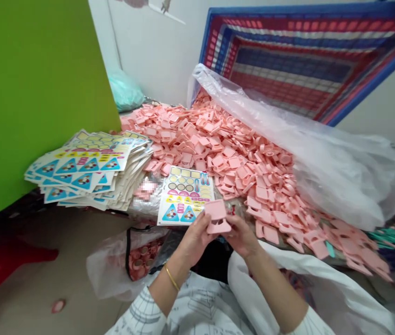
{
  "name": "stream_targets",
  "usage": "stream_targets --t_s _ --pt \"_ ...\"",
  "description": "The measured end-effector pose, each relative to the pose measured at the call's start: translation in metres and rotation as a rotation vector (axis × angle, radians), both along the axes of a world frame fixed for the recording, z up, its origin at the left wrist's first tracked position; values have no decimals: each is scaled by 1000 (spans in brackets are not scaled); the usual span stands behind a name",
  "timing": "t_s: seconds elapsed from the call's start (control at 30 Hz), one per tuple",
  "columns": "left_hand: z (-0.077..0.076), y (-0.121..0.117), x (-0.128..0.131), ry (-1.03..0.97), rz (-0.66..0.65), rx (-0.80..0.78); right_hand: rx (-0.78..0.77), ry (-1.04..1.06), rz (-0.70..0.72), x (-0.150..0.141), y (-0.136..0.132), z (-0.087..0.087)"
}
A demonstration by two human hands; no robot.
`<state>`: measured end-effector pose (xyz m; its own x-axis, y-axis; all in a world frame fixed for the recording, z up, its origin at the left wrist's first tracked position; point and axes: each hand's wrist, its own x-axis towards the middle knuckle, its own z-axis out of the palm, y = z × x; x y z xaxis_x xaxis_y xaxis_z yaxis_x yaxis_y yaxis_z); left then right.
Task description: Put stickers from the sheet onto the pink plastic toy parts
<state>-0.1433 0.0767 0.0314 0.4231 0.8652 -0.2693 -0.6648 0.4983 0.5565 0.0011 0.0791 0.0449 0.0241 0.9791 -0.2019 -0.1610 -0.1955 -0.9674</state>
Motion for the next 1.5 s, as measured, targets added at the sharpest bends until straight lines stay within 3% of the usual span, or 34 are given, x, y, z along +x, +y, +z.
stream_targets --t_s 0.1,0.2,0.3,0.43,0.63,1.13,1.23,1.4,1.5 --pt "-1 8 -18 73 238 -21 -16 -61 136 -32 11 -9" --pt "-4 20 -48 208 469 -40 45 -321 139 -43 42 -13" --pt "-5 37 -71 284 483 -38 166 -626 138 -54 82 -16" --pt "-8 62 -75 323 474 -32 248 -1008 83 -79 126 -25" --pt "-23 82 -66 316 481 -66 276 -1268 139 -104 147 -47" --pt "-35 87 -70 290 465 -125 291 -1189 206 -97 150 -54" --pt "-34 87 -72 298 443 -129 246 -1154 197 -99 154 -50" --pt "-32 87 -72 320 432 -114 8 -1222 203 -107 182 -33" --pt "-32 87 -72 335 427 -117 -44 -912 240 -102 206 -19"
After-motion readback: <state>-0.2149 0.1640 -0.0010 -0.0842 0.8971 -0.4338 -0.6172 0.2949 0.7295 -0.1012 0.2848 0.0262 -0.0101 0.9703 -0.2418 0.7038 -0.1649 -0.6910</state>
